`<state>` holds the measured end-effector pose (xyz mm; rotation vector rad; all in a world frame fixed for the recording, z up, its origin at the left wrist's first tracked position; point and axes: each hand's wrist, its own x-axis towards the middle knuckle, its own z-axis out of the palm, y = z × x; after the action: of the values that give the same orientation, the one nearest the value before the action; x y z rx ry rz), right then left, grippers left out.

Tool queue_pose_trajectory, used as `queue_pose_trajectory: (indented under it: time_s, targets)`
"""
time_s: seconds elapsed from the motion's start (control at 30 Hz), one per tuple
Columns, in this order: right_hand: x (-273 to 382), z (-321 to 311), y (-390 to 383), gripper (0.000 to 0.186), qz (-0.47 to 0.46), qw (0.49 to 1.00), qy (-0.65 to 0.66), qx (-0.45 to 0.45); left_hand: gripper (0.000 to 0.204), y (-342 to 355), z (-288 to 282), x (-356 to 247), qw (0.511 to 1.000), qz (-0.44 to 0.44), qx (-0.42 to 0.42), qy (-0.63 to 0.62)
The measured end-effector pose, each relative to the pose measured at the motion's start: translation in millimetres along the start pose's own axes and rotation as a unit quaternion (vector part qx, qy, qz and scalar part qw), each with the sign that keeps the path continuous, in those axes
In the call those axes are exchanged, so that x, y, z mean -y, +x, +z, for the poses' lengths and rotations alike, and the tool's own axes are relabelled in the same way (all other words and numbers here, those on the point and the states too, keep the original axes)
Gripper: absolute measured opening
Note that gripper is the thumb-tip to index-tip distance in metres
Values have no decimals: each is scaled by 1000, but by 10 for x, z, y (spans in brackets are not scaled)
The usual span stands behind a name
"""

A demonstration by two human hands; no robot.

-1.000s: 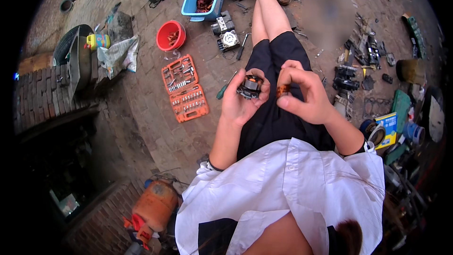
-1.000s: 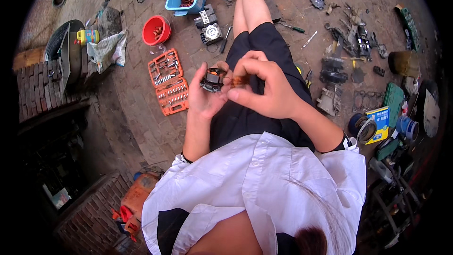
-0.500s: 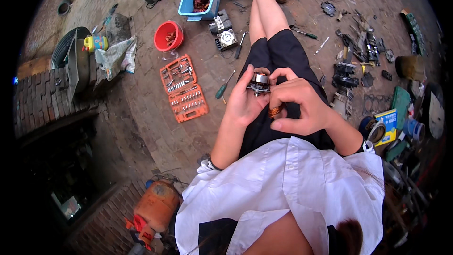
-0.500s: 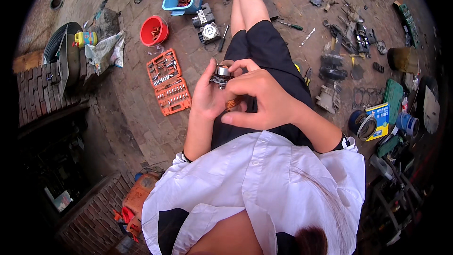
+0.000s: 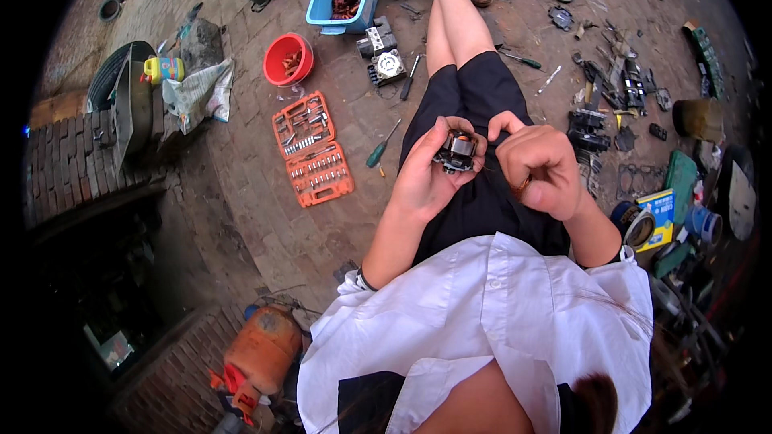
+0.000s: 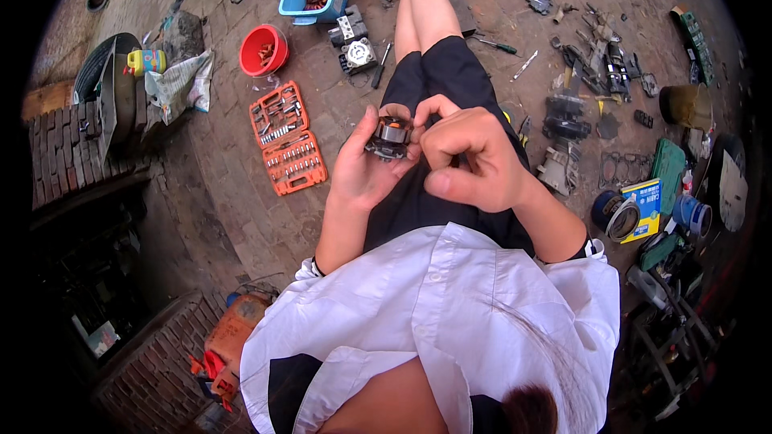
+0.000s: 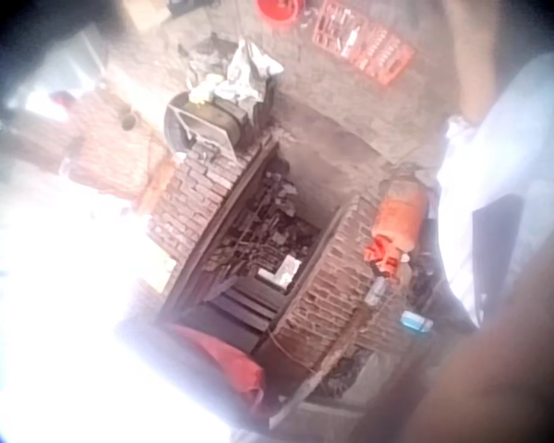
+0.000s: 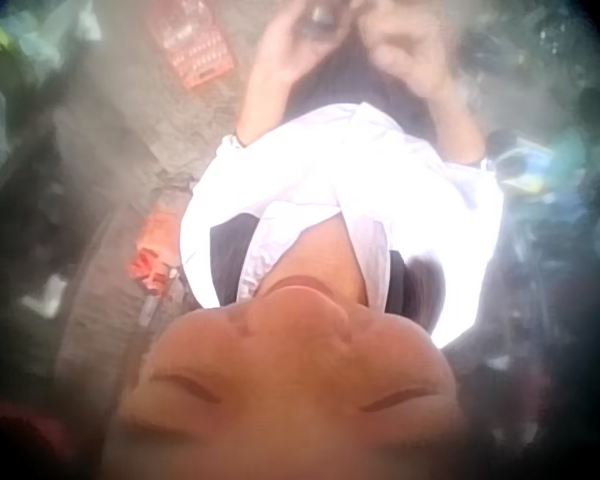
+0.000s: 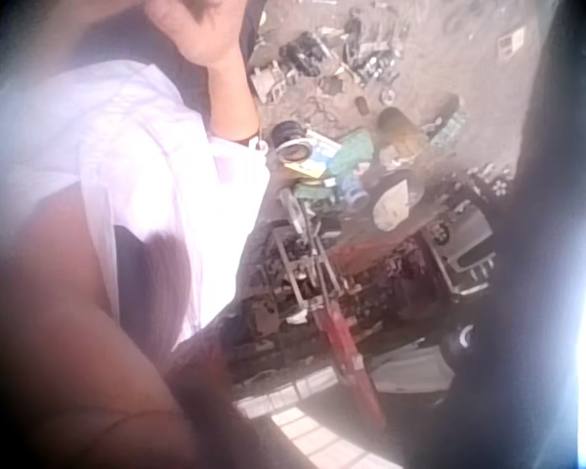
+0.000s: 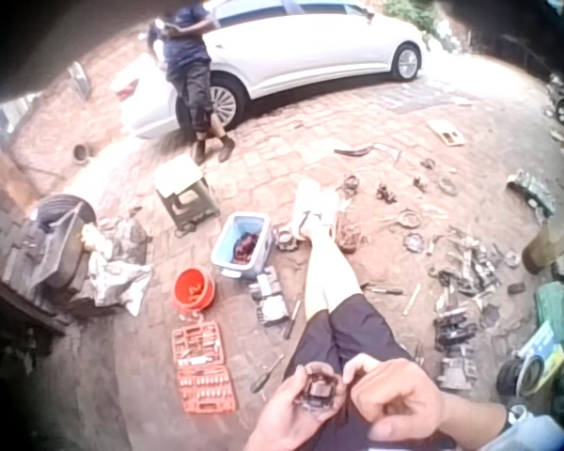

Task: The person sits on the ground and winds copper wire by hand around the slots of a small motor stator. The person holds the stator in one hand and wraps the wire with the other, occasionally adjusting the coil and the stator orientation.

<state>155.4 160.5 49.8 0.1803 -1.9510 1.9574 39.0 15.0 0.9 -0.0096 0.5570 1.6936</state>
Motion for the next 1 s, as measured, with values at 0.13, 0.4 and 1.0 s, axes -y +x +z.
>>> queue_pose_trajectory:
  time_s: [0.13, 0.4, 1.0]
  targets:
    - [78, 59, 46, 41, -38, 991, -112, 60, 39, 15, 56, -31, 998, 23, -61, 13]
    - [66, 258, -2, 35, -117, 955, -258, 92, 38, 8, 22, -27, 999, -11, -44, -20]
    - [-24, 142, -82, 54, 81, 981, 177, -8, 38, 18, 19, -20, 994, 29, -60, 86]
